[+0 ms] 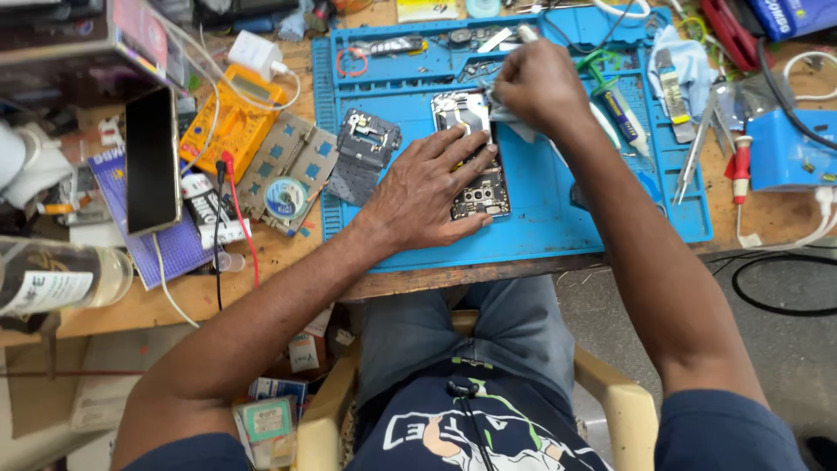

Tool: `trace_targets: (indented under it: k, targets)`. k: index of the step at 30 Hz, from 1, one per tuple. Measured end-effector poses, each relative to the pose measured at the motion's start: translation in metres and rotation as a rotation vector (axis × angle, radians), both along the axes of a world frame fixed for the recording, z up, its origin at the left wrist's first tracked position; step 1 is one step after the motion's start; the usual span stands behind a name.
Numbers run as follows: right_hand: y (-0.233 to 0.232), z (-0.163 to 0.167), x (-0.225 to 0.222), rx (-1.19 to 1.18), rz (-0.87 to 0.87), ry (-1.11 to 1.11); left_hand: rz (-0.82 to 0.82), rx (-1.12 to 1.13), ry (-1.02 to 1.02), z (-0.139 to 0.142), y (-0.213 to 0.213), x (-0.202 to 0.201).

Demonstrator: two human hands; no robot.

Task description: The person uses tweezers to manipulate small components inside a disassembled smartphone chassis on a blue work mat. They then wipe the interior surfaces with a cloth and a cotton swab, handling the device and tools throughout.

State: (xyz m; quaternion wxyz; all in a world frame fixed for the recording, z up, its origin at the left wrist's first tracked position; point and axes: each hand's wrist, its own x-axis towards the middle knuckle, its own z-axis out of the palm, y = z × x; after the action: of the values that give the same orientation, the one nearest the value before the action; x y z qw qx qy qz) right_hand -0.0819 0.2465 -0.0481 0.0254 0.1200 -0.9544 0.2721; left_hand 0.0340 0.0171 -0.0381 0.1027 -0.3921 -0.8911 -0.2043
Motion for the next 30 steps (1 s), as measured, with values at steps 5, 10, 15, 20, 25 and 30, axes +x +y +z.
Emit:
trace_targets:
  k: [5,10,15,20,25,30]
  targets:
    - [-0.003,0.007,0.004,-0.008,0.014,-0.091,0.002,-0.033,0.002,0.0,0.002,0.0]
    - [-0.002,0.003,0.003,0.013,-0.008,0.0,-0.005,-0.022,0.004,0.001,0.002,-0.001]
    - [-0.001,-0.002,-0.002,0.008,0.08,-0.006,0.013,-0.031,-0.008,0.003,0.001,0.0]
    - [-0.002,0.003,0.003,-0.01,-0.01,-0.014,-0.001,-0.036,0.004,0.003,0.002,-0.001]
    - [0.006,0.001,0.018,0.025,0.083,-0.069,0.02,-0.027,0.002,0.001,0.002,-0.001]
    - [-0.005,0.006,0.008,-0.02,0.027,0.01,0.01,-0.017,-0.028,0.003,0.0,0.0]
